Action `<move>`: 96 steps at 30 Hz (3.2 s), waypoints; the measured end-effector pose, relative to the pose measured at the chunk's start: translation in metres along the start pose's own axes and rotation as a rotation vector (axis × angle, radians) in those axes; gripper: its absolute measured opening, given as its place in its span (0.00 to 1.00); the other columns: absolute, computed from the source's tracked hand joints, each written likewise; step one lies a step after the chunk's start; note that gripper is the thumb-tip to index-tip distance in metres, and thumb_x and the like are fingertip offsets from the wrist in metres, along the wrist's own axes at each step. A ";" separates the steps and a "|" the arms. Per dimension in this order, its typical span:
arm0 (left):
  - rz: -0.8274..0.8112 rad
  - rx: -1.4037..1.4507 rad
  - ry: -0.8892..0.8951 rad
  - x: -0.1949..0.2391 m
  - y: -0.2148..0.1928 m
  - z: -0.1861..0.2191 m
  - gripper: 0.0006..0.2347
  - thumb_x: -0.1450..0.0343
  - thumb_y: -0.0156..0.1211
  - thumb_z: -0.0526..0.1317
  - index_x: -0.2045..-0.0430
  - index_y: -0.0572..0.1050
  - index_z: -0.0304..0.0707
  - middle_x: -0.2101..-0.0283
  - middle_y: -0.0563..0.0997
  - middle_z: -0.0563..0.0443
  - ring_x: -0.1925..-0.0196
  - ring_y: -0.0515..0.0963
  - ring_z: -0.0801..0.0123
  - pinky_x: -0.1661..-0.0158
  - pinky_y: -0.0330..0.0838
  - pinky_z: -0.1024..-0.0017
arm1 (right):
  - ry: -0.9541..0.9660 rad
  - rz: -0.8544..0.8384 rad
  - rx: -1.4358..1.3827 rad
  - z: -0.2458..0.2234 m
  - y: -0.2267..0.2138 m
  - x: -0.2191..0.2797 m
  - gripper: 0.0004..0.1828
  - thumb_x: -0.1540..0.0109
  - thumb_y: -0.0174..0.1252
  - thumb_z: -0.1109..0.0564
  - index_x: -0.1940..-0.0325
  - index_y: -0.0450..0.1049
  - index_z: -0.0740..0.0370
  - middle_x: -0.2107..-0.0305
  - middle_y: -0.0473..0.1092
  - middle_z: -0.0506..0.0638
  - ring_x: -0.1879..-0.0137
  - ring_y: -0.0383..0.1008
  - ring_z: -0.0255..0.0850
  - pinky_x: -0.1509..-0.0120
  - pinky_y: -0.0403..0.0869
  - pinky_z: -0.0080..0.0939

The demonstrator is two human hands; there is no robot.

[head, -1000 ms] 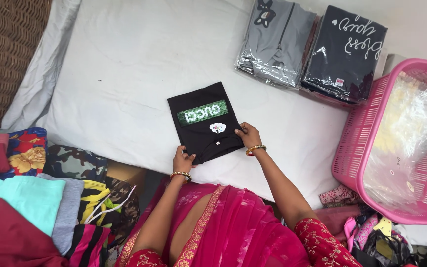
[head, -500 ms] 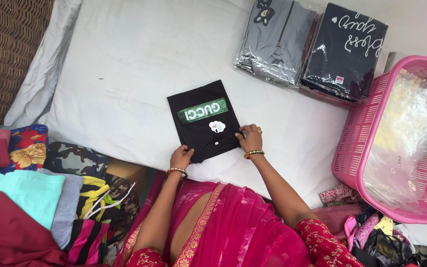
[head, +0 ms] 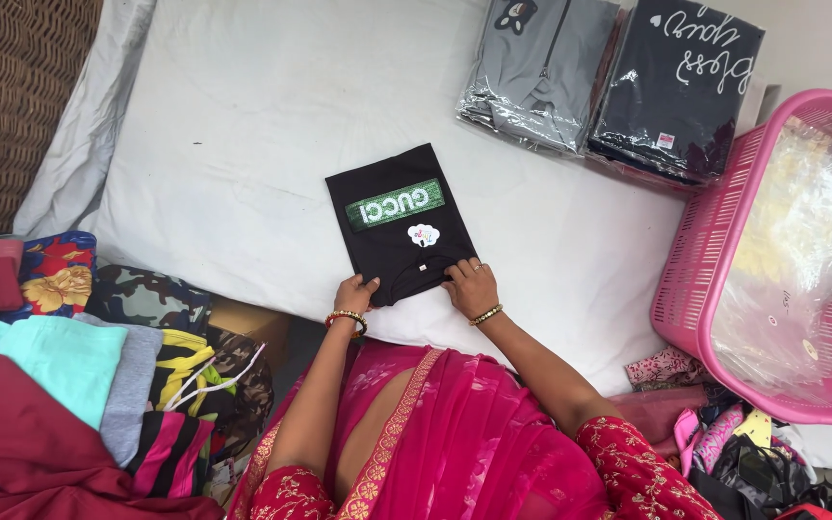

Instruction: The person folds several t-shirts on a white table, places each folded shirt into a clear plastic bag, and stacks the packaged shirts. The shirts include a dark blue shirt with a graphic, a dark blue shirt with white text, and a black shirt with a green logo.

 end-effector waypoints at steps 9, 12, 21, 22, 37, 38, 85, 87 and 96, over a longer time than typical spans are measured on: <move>-0.005 0.093 0.020 -0.003 0.001 -0.006 0.11 0.29 0.65 0.43 0.76 0.76 0.34 0.83 0.74 0.56 0.83 0.73 0.75 0.79 0.70 0.75 | -0.008 0.036 0.067 -0.002 0.001 0.001 0.08 0.46 0.68 0.55 0.65 0.78 0.56 0.70 0.70 0.47 0.58 0.70 0.44 0.55 0.65 0.46; -0.012 0.103 0.022 -0.009 0.004 -0.014 0.12 0.28 0.65 0.43 0.78 0.74 0.33 0.83 0.72 0.56 0.83 0.73 0.75 0.80 0.70 0.74 | -0.017 0.090 0.065 -0.005 -0.002 0.001 0.06 0.46 0.66 0.57 0.67 0.77 0.56 0.71 0.70 0.47 0.60 0.70 0.43 0.56 0.65 0.46; -0.064 0.175 0.031 0.003 -0.009 -0.002 0.07 0.27 0.62 0.40 0.71 0.79 0.35 0.78 0.80 0.56 0.80 0.76 0.78 0.74 0.70 0.76 | -0.078 0.190 -0.016 -0.034 -0.020 -0.002 0.06 0.45 0.67 0.57 0.69 0.76 0.56 0.73 0.69 0.47 0.63 0.69 0.43 0.58 0.65 0.45; -0.071 0.196 0.015 0.001 -0.009 -0.006 0.07 0.27 0.61 0.40 0.69 0.80 0.35 0.77 0.82 0.55 0.80 0.77 0.78 0.74 0.70 0.76 | -0.093 0.190 -0.013 -0.038 -0.020 -0.001 0.06 0.45 0.67 0.57 0.69 0.76 0.56 0.72 0.70 0.46 0.63 0.69 0.43 0.58 0.65 0.45; 0.041 -0.208 0.048 -0.004 -0.016 -0.006 0.18 0.28 0.64 0.50 0.83 0.73 0.34 0.84 0.77 0.51 0.83 0.76 0.69 0.74 0.70 0.67 | 0.660 -0.202 -0.220 0.096 0.054 -0.009 0.15 0.45 0.71 0.47 0.63 0.80 0.59 0.65 0.73 0.50 0.52 0.71 0.47 0.45 0.70 0.48; 0.041 -0.210 0.049 -0.005 -0.017 -0.005 0.18 0.28 0.64 0.50 0.83 0.73 0.34 0.84 0.77 0.51 0.83 0.76 0.69 0.74 0.70 0.67 | 0.661 -0.200 -0.221 0.094 0.048 -0.011 0.15 0.45 0.71 0.47 0.63 0.80 0.59 0.65 0.73 0.50 0.52 0.71 0.47 0.45 0.70 0.48; 0.488 -0.620 0.831 -0.024 -0.054 0.184 0.26 0.30 0.62 0.45 0.35 0.67 0.49 0.32 0.65 0.46 0.29 0.61 0.52 0.33 0.53 0.46 | 0.313 0.016 -0.119 0.068 0.034 -0.184 0.34 0.46 0.70 0.54 0.36 0.69 0.56 0.50 0.68 0.57 0.45 0.68 0.57 0.41 0.70 0.54; 0.368 -0.748 0.854 -0.006 -0.032 0.167 0.27 0.29 0.59 0.49 0.33 0.64 0.52 0.28 0.59 0.48 0.25 0.54 0.53 0.31 0.46 0.44 | 0.352 0.006 -0.074 0.067 0.035 -0.149 0.33 0.45 0.69 0.54 0.36 0.69 0.55 0.50 0.68 0.55 0.45 0.69 0.57 0.42 0.71 0.54; 0.165 -0.926 0.755 0.045 0.003 0.102 0.28 0.28 0.54 0.53 0.30 0.59 0.57 0.23 0.49 0.55 0.22 0.44 0.56 0.29 0.37 0.43 | 0.684 -0.272 -0.188 0.084 0.038 -0.035 0.26 0.40 0.65 0.47 0.39 0.71 0.52 0.66 0.74 0.50 0.60 0.76 0.48 0.55 0.75 0.48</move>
Point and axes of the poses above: each hand's wrist, its own x-axis away from the middle knuckle, its own y-axis out of the palm, z = x × y, the point moved 9 cm from there along -x, towards the middle knuckle
